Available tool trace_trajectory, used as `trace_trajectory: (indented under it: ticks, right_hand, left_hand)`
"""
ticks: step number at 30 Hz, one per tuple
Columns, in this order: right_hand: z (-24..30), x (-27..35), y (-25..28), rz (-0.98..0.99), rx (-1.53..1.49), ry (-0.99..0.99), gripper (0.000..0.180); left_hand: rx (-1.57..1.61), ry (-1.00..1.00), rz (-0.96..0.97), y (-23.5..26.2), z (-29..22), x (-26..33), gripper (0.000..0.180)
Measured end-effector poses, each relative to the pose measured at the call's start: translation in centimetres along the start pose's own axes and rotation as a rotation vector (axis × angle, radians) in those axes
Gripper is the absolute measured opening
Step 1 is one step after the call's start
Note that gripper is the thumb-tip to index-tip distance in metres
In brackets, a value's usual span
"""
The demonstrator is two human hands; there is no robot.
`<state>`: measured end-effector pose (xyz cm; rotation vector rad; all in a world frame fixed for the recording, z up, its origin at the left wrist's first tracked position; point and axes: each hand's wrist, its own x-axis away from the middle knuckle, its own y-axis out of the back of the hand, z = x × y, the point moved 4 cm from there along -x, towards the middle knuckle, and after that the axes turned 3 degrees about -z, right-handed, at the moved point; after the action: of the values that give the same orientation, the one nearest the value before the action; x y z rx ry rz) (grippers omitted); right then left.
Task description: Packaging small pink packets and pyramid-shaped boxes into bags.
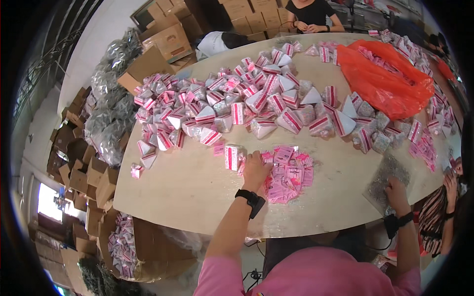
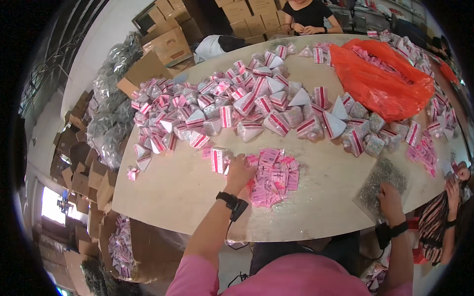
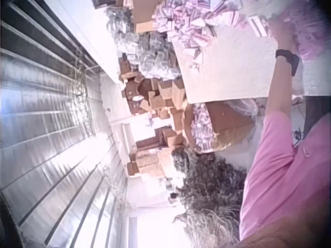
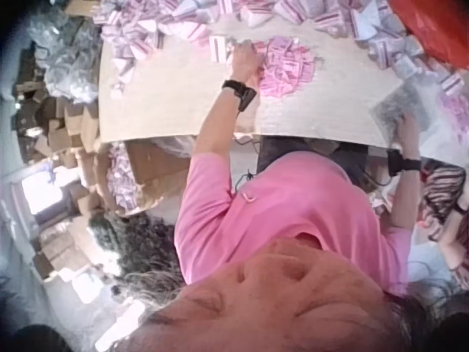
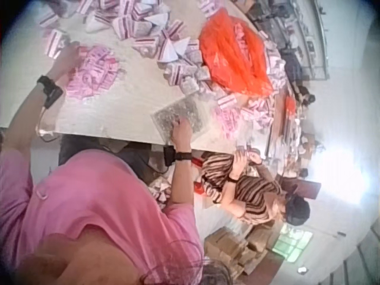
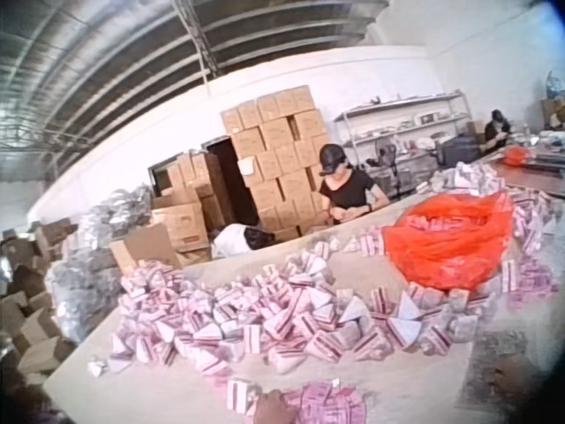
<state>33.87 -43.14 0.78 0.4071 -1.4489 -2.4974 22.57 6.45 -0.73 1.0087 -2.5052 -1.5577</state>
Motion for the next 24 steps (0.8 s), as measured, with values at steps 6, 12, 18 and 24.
trace_trajectory:
  ticks: [6, 12, 18, 24]
  right_hand:
    - [-3.3, -1.5, 2.1, -0.152, -0.431, -0.168, 0.011]
    - [-2.2, -0.7, 4.9, -0.222, -0.903, -0.341, 0.005]
    - [0.3, -0.4, 3.8, -0.152, -0.916, -0.416, 0.004]
    - [1.3, 0.2, 3.6, -0.130, -0.938, -0.407, 0.004]
  left_hand:
    - [0.092, -0.075, -0.089, 1.8, 10.8, -4.2, 0.057]
    - [-0.023, 0.055, 0.066, 5.5, 10.3, -4.3, 0.046]
    - [-0.035, -0.161, 0.141, -0.1, 3.1, -0.5, 0.041]
    - [-0.077, 0.113, 0.244, 0.5, 0.0, -1.6, 0.044]
